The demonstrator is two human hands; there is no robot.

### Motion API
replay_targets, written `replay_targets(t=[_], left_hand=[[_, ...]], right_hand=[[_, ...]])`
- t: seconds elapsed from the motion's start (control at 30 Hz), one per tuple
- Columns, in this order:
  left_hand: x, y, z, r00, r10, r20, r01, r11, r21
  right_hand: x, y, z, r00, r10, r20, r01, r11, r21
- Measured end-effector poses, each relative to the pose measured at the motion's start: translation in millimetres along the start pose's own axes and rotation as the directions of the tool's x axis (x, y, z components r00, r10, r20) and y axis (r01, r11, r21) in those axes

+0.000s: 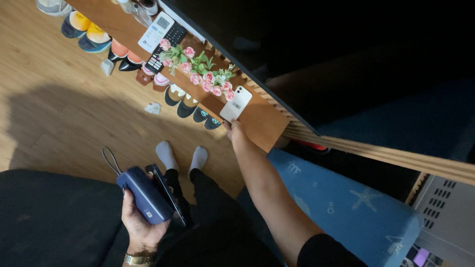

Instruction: The person organizes electronic devices and accessories on a TV stand. They place a white smartphone, a blue phone case, and a power bank on the stand, then pick up a black smartphone and place it on the power bank. Finally, they coil a white charging cable and place it on the stand.

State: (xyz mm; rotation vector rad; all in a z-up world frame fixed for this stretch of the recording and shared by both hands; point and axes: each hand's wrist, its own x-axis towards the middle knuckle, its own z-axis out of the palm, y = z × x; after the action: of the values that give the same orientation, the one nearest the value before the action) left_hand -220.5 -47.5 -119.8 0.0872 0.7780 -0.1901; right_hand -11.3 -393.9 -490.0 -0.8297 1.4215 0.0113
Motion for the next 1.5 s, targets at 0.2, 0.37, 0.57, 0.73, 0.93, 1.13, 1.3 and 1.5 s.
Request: replay_targets(t=[0.2, 0.37, 0.57, 0.73, 0.93, 1.13, 1.3, 1.5], left_hand=[[7, -7, 14, 0.999, 0.041, -0.032, -0.039, 0.998, 0.051], [11, -11, 63, 0.992, -0.080, -0.099, 0.090, 0.992, 0.094], [36, -22, 72, 0.983, -0.041, -0.180, 0.064, 0.990, 0.123], [42, -26, 92, 0.987, -0.055, -0.149, 0.083, 0.978, 0.190], [32, -30, 124, 0.985, -0.123, -0.123, 0.144, 0.974, 0.175], [24, -24, 130, 0.988, -0.100, -0.122, 0.118, 0.981, 0.153], [27, -10, 111, 0.991, -0.105, -0.079, 0.115, 0.984, 0.133], [46, -21, 66, 0.945, -0.327, -0.023, 0.325, 0.927, 0.188]], right_hand=[[-144, -15, -32, 0.923, -0.123, 0.366, 0.168, 0.981, -0.095], [-292, -26, -72, 0.643, 0.180, 0.745, 0.063, 0.957, -0.285], [-382, -34, -106, 0.541, 0.330, 0.774, 0.062, 0.902, -0.428], [-411, -46, -108, 0.571, 0.080, 0.817, 0.434, 0.816, -0.383], [-380, -54, -117, 0.523, -0.083, 0.848, 0.769, 0.475, -0.428], [-365, -57, -119, 0.715, -0.018, 0.699, 0.394, 0.836, -0.381], [-364, -80, -118, 0.662, -0.231, 0.713, 0.613, 0.714, -0.338], [-369, -83, -116, 0.280, -0.572, 0.771, 0.938, 0.333, -0.093]])
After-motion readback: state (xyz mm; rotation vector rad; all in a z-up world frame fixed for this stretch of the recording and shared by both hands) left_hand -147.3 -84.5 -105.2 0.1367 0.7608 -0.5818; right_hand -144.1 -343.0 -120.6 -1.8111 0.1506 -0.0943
